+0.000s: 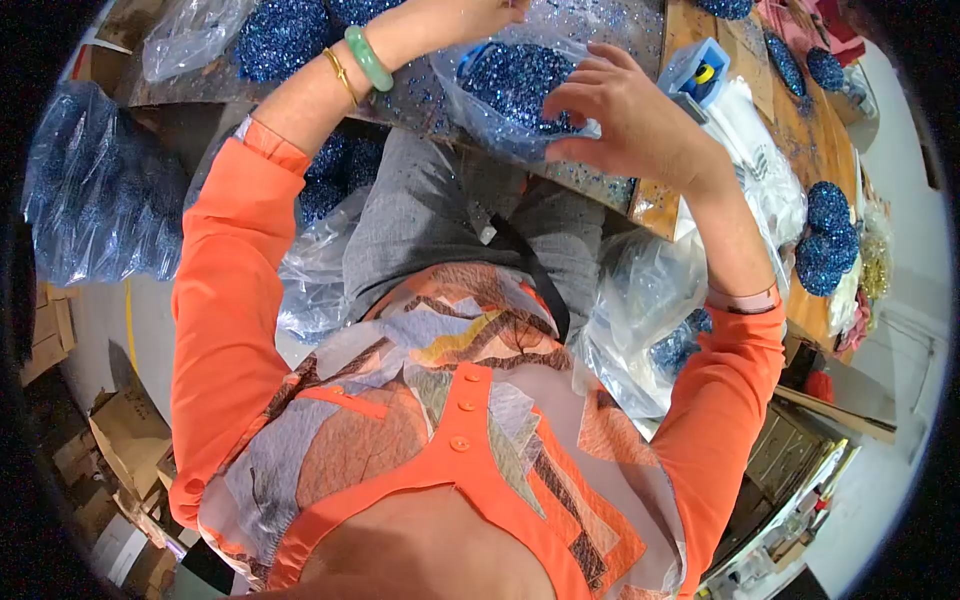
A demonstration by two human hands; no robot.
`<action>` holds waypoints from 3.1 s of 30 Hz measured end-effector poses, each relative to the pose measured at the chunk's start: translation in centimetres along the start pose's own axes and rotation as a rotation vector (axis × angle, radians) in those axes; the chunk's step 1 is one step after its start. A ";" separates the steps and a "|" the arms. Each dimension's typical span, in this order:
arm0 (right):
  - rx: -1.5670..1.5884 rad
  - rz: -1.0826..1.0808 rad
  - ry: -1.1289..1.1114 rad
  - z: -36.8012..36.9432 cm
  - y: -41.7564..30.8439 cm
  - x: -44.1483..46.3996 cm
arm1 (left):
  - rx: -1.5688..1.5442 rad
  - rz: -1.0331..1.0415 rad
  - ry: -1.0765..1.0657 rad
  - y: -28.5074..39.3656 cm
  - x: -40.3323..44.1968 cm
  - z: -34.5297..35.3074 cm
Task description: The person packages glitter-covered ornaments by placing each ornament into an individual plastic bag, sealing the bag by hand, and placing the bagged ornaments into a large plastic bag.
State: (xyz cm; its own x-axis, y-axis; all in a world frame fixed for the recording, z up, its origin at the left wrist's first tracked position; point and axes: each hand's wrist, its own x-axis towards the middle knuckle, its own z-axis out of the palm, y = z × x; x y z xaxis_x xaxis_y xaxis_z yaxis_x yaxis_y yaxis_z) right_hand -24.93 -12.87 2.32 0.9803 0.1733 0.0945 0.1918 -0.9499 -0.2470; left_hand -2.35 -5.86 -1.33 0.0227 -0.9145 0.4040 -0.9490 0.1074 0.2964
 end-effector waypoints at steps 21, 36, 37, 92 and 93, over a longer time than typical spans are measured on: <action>-0.140 -0.015 0.232 -0.3 1.4 1.0 | -0.101 -0.042 -0.005 -1.0 0.4 2.7; -0.172 0.114 0.430 5.0 5.9 3.4 | -0.494 -0.105 -0.011 -0.8 -1.6 4.9; -0.163 0.107 0.452 5.2 5.9 3.4 | -0.534 -0.096 -0.014 -0.9 -1.6 4.9; 0.390 1.100 0.769 4.4 18.0 -16.7 | -0.386 -0.153 0.182 0.4 -4.2 1.8; 0.457 1.173 0.739 4.3 18.3 -17.0 | -0.363 -0.171 0.210 0.3 -4.0 1.8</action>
State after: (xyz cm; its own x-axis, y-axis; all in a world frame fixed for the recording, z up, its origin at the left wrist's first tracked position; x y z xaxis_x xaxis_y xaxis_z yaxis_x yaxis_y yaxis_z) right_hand -37.92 -32.07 -7.91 0.3612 -0.9308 0.0562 -0.5478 -0.2606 -0.7950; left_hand -3.32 -2.83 -4.41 0.2680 -0.8363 0.4784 -0.7551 0.1261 0.6434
